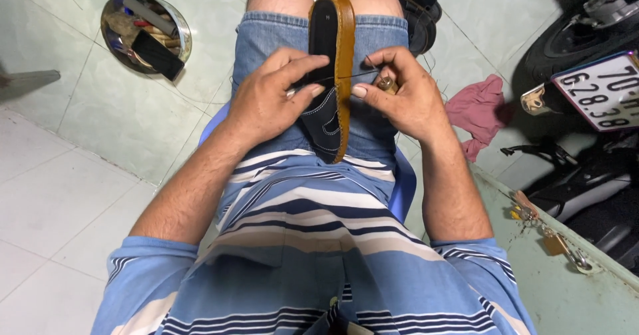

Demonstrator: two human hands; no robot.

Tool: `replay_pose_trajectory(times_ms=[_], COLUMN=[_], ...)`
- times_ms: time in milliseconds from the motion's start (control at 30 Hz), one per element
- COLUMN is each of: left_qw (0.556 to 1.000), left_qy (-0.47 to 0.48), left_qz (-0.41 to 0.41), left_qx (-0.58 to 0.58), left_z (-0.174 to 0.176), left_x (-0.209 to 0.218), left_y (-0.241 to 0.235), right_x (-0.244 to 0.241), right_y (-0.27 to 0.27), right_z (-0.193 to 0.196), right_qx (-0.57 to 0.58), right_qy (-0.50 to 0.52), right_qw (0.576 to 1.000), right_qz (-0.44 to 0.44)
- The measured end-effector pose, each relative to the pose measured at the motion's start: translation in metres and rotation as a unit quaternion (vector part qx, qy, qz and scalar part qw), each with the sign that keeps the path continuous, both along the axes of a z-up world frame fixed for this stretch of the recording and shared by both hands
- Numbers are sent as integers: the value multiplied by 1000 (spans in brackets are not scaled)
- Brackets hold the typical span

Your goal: The person sits on a blue plastic chair and sews a black slip-on shoe with a brown sole using a needle and thread. They hold the shoe on their lap and repeatedly push the needle through the shoe's upper and sole while pulling the thread tight.

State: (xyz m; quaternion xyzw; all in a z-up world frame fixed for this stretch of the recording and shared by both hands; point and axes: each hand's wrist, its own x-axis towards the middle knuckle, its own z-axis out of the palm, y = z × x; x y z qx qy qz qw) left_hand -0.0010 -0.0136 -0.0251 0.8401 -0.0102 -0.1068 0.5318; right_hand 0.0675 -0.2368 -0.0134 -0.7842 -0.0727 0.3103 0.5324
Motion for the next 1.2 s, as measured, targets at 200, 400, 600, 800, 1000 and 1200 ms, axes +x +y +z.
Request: replay_pose_trajectory(times_ms=[200,400,600,800,1000,1200], left_qw=[988,996,997,994,982,979], left_qy=[-109,-69,-43,-25,188,187], left_qz=[-54,53,56,91,-19,-37], left_qx=[92,-7,-22,-57,27,-66], left_z=[-1,-3,-2,-7,14,18], left_x=[18,23,21,14,10,10], left_y=[-26,-30,-31,-19,5,15], right_x=[-2,7,-3,-4,-4,-2], right_y=[9,-5,5,7,9,25], right_z=[26,28,-7,-20,-17,-5], right_qx=[-101,-190,29,52,237,165], right_qy=[-46,5,-158,-112,33,-16], right_qw=[991,954,986,992,969,982], right_qz=[78,233,54,24,62,89])
